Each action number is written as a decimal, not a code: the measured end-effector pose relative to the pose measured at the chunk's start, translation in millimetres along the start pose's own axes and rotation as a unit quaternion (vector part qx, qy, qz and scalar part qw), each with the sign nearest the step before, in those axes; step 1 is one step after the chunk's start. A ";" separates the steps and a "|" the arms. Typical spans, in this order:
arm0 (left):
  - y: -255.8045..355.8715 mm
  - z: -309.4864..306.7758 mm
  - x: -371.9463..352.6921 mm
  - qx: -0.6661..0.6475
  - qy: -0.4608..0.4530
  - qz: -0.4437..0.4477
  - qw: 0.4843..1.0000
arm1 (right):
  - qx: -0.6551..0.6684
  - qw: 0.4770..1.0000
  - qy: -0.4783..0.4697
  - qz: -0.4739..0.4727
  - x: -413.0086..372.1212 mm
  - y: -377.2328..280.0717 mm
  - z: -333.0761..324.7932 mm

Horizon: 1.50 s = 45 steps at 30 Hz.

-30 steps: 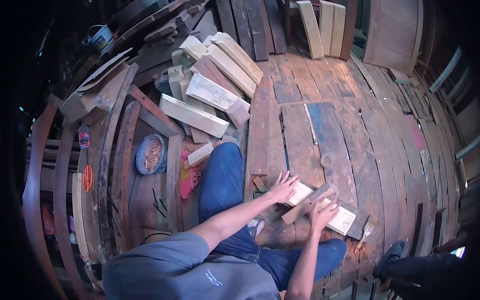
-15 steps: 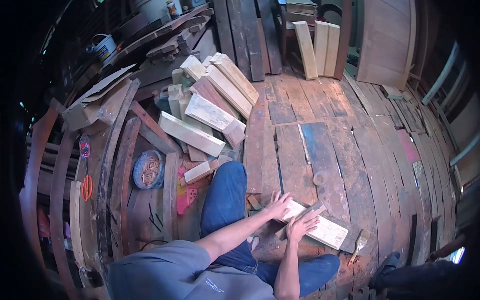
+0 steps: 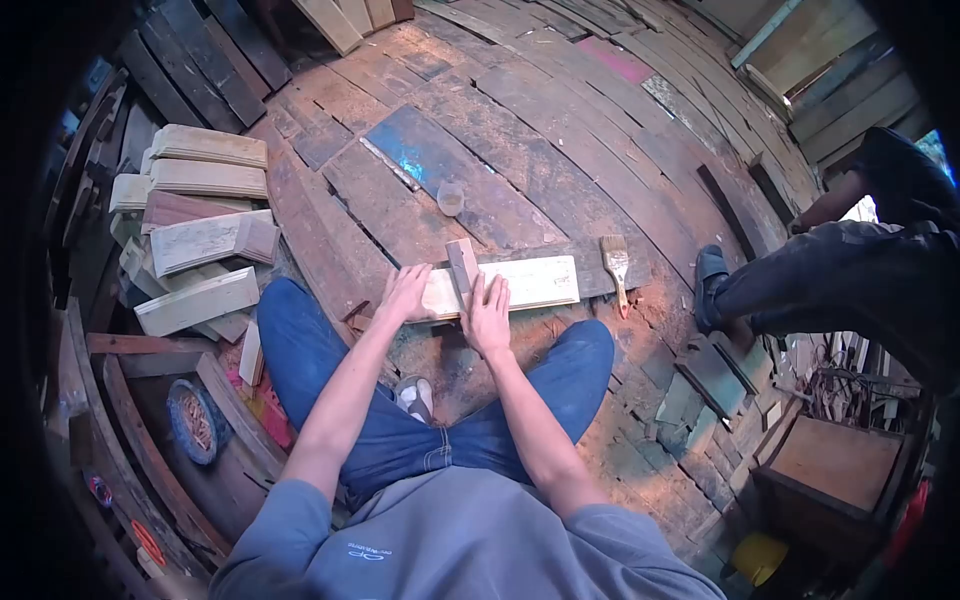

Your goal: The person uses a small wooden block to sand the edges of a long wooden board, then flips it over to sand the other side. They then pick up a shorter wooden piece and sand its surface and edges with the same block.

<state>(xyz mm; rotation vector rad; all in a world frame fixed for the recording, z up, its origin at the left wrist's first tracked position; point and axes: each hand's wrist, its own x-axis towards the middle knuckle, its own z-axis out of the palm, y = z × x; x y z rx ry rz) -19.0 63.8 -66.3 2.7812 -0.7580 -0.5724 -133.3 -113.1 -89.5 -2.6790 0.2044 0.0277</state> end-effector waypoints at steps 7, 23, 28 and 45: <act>3.8 -4.2 14.4 0.106 -0.038 0.023 0.993 | 0.035 0.998 0.016 -0.045 -3.8 24.3 2.0; 12.8 -12.8 14.7 0.100 -0.059 -0.009 0.993 | 0.329 0.942 0.059 -0.003 -6.0 45.4 2.4; 17.0 -13.4 -4.8 0.101 -0.006 0.001 0.995 | 0.320 0.933 0.163 0.001 -9.3 41.3 -31.1; -11.7 -32.4 -26.1 0.235 0.056 -0.053 0.969 | 0.212 0.912 0.297 0.186 -3.0 54.1 -31.1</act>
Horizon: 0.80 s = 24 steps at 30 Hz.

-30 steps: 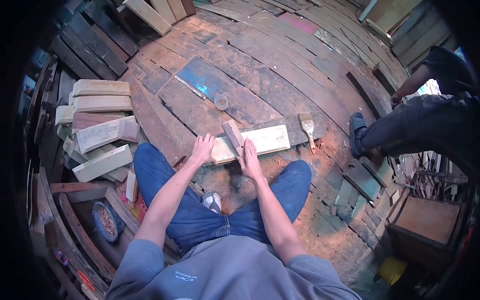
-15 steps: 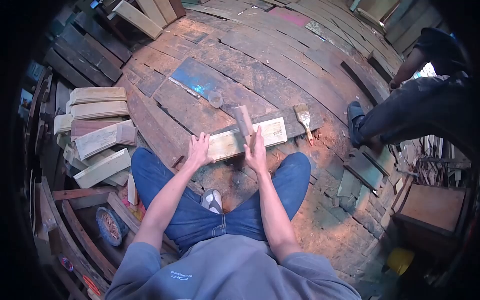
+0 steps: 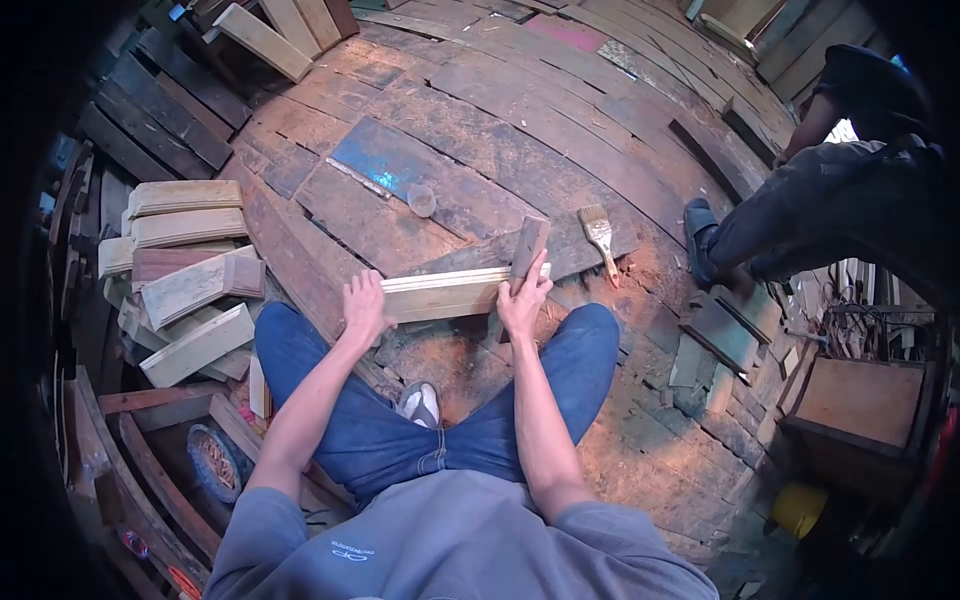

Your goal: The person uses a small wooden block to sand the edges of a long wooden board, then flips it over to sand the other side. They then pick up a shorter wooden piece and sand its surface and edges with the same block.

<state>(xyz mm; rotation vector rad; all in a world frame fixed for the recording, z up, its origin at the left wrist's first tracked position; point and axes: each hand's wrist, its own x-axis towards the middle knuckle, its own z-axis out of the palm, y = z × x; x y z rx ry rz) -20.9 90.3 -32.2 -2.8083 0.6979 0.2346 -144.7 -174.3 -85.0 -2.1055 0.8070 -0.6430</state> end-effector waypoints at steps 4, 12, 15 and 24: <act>-39.9 9.6 -7.9 0.019 0.054 0.004 0.998 | 0.008 0.993 0.103 0.056 6.4 8.7 10.7; -49.6 19.2 3.5 0.000 0.056 0.009 0.998 | 0.110 0.984 0.011 0.142 13.2 8.5 -2.9; -45.6 21.2 2.5 0.004 0.099 0.014 0.995 | 0.139 0.984 0.032 0.107 25.4 8.5 -6.5; -10.9 -6.5 -6.9 -0.113 0.108 0.120 0.980 | 0.100 0.992 -0.037 0.066 94.3 32.5 -19.0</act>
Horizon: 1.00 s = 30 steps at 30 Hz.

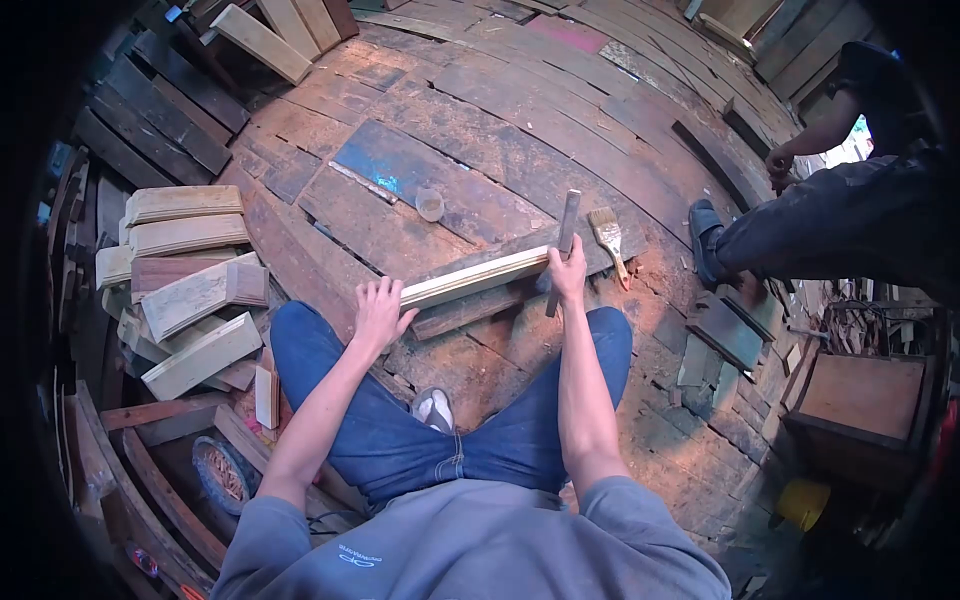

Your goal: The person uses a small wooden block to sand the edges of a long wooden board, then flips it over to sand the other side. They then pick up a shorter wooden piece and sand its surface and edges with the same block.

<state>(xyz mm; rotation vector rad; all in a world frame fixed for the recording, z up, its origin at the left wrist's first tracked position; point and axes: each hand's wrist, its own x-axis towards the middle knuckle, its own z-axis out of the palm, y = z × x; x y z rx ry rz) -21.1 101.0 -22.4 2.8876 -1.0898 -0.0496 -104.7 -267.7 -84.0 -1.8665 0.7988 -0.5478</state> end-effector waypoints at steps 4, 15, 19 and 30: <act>5.3 6.1 27.3 -0.135 -0.006 0.042 0.990 | -0.043 0.998 0.026 -0.049 3.5 14.7 5.9; 5.1 9.6 54.7 -0.149 -0.056 0.050 0.986 | -0.238 0.956 -0.133 -0.107 -151.2 -79.8 4.6; 2.1 18.0 50.0 -0.145 -0.037 0.053 0.987 | -0.250 0.949 -0.136 -0.133 -156.4 -97.4 11.0; 17.3 -1.8 65.0 -0.161 -0.081 -0.008 0.984 | -0.269 0.947 -0.143 -0.103 -156.9 -86.9 10.1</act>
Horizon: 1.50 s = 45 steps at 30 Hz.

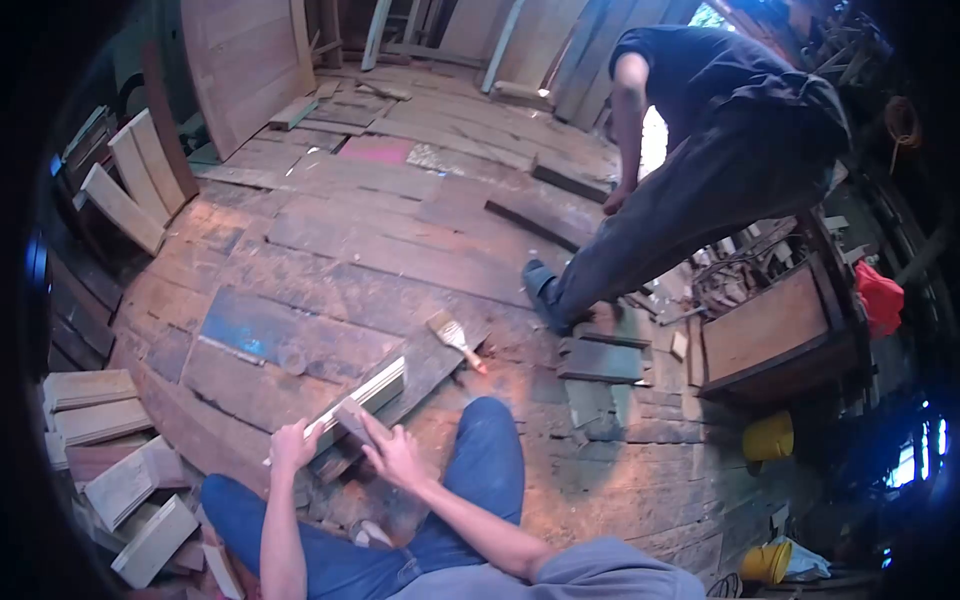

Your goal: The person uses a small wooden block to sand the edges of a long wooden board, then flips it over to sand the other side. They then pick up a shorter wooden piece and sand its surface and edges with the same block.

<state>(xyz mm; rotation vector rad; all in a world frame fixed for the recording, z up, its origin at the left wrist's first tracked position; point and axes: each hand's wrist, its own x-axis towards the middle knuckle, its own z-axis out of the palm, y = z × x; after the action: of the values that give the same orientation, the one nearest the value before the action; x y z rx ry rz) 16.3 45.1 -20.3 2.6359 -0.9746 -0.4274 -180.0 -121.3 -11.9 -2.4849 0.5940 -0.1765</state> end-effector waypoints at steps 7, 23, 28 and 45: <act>7.9 -14.5 3.2 -0.008 -0.031 -0.061 0.998 | 0.000 0.998 0.050 0.040 -9.1 22.4 2.1; -31.6 0.3 11.7 -0.041 -0.106 0.073 0.991 | -0.008 0.990 0.135 0.043 17.3 28.6 9.0; -35.9 -3.1 21.8 -0.087 -0.116 0.070 0.987 | 0.001 0.999 0.037 -0.026 7.9 -1.9 43.9; -37.2 -11.8 24.2 -0.113 -0.135 0.057 0.983 | -0.039 0.992 0.119 -0.011 37.2 44.2 19.0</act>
<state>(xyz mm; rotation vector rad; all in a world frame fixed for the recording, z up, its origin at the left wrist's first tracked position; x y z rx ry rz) 59.8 58.0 -27.6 2.3454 -1.0797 -0.8314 -158.7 -161.1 -52.7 -2.5655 0.6833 -0.4713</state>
